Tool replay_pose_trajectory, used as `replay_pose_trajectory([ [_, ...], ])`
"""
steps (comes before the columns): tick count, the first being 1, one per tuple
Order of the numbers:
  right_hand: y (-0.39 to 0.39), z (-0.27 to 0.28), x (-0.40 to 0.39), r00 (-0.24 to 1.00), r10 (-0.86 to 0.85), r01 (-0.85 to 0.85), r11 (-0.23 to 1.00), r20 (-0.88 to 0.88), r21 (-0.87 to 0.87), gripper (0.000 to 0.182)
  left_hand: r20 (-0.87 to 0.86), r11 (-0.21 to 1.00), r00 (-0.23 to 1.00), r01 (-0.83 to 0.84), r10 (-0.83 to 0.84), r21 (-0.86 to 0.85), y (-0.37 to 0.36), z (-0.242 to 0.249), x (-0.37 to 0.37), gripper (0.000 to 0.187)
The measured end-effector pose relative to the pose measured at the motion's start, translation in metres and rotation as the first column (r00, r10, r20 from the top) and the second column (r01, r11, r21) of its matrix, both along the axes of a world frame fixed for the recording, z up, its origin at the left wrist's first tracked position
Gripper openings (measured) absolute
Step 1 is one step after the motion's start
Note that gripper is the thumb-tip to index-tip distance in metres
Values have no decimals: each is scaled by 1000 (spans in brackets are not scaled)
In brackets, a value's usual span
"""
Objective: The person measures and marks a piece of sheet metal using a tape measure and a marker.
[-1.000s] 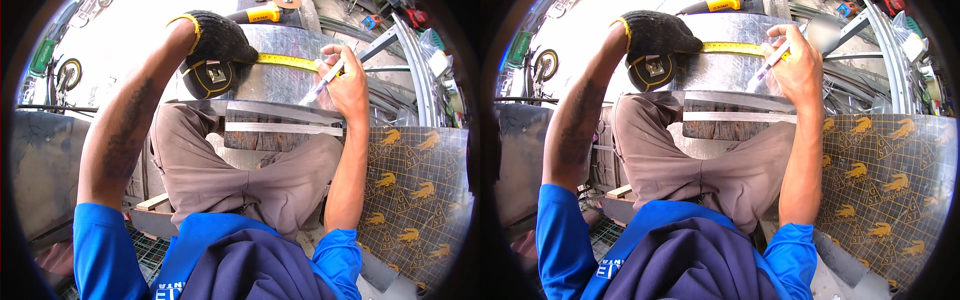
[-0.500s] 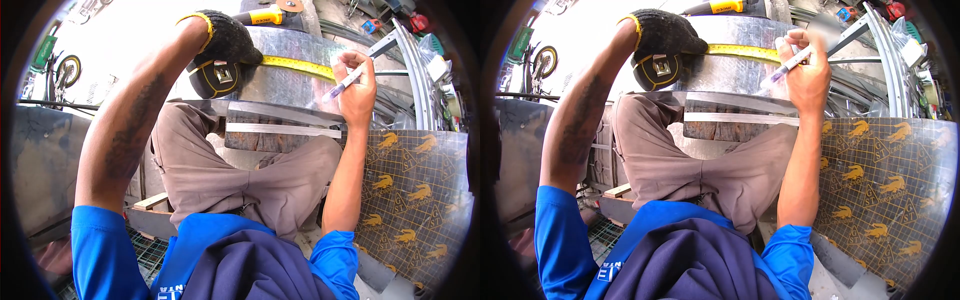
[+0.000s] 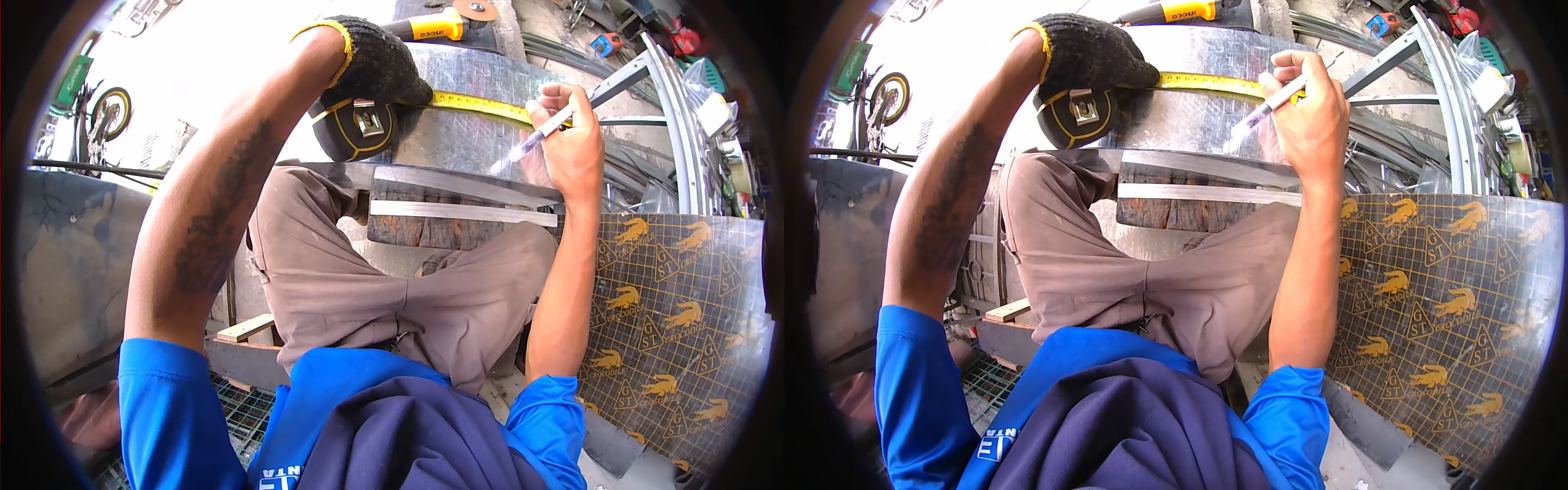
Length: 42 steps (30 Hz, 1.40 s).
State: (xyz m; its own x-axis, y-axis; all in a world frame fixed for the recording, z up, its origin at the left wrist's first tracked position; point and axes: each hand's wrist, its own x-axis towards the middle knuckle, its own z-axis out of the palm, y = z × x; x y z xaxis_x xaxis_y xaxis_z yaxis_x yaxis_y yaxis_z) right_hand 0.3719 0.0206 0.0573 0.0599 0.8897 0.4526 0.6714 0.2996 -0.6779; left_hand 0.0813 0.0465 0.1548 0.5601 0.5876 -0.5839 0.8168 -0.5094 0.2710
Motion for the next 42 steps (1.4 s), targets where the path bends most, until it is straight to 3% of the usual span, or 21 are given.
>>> replay_pose_trajectory([
  [4,2,0,0,1000,5,-6,1000,29,6,26,-15,1000,1000,16,-16,1,-36,4,-22,38],
  [8,2,-1,0,1000,9,-9,1000,-5,-9,26,-34,999,999,32,-32,3,32,2,21,38],
  [15,-1,0,-1,999,7,-7,1000,-39,24,27,-60,999,997,54,-53,8,38,0,25,37],
  [16,-1,-1,-1,996,17,-15,999,-84,35,27,-63,998,996,57,-56,8,-13,5,4,37],
  [21,1,-7,5,971,45,-34,998,-234,53,24,-71,997,995,75,-74,14,-14,5,3,37],
  [24,-1,-6,6,978,60,-34,991,-201,132,22,-74,996,994,85,-83,20,-12,5,-1,37],
  [29,0,-1,6,946,152,-75,962,-288,262,23,-69,994,992,104,-102,37,-15,3,3,37],
  [32,-3,0,5,948,130,-67,974,-290,217,23,-71,992,991,118,-115,47,-6,2,7,37],
  [33,-3,0,5,949,129,-67,974,-289,217,23,-74,991,990,122,-119,49,29,2,24,37],
  [34,-3,0,5,957,115,-65,979,-267,191,25,-76,991,990,126,-122,50,-10,3,3,37],
  [42,-3,0,6,972,91,-64,990,-218,127,30,-101,985,983,160,-153,61,-14,4,8,37],
])
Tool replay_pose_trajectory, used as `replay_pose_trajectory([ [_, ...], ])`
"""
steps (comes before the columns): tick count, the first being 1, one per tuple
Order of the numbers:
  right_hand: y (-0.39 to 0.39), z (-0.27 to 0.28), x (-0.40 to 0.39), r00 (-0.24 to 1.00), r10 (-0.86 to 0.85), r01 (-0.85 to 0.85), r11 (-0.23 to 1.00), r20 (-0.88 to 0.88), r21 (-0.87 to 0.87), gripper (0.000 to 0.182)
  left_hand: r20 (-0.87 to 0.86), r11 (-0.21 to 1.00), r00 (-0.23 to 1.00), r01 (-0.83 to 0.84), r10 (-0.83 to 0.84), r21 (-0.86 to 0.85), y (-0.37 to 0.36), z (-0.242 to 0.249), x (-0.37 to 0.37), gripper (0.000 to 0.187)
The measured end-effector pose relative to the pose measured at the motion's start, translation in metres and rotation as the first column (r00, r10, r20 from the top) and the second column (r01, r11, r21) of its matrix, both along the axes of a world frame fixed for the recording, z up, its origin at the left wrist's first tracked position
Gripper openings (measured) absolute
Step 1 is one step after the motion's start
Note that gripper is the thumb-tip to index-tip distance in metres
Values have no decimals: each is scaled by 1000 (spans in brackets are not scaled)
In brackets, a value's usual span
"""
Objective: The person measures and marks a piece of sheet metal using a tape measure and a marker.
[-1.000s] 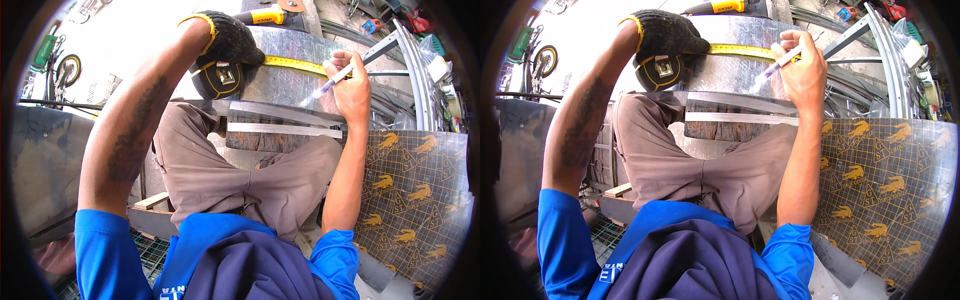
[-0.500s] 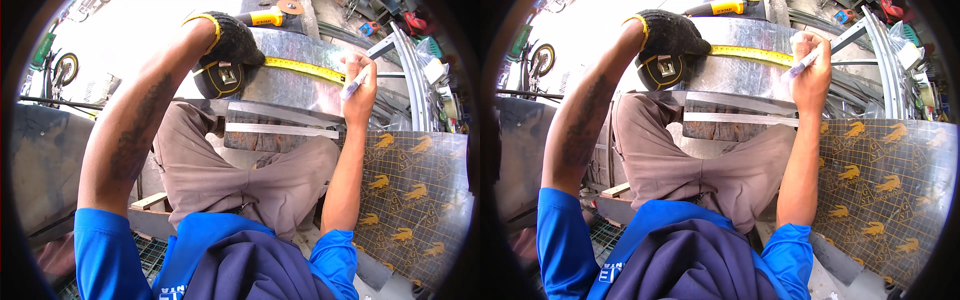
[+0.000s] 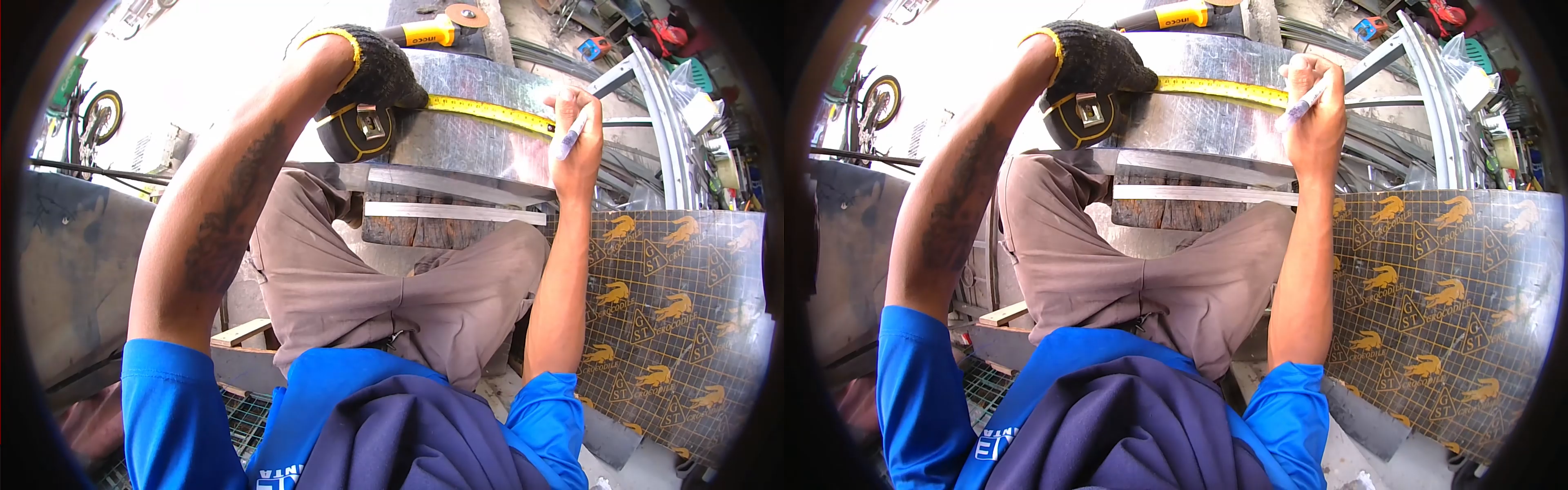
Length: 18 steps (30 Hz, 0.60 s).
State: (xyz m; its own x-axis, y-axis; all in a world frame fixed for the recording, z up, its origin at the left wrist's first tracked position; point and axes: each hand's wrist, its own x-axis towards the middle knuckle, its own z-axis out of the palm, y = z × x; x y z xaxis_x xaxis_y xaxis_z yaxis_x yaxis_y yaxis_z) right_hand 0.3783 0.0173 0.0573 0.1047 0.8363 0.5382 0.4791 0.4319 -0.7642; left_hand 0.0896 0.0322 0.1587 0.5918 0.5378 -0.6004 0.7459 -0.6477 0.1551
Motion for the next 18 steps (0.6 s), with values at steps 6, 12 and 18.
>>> replay_pose_trajectory([
  [6,0,0,2,1000,8,-8,1000,6,-21,28,-19,1000,1000,18,-18,7,-1,1,-6,36],
  [12,-2,1,-1,1000,8,-7,998,7,-67,27,-40,999,998,39,-38,10,-3,2,-8,36],
  [18,-3,2,-1,1000,16,-16,997,-6,-78,26,-65,998,996,58,-57,12,-4,3,-9,36],
])
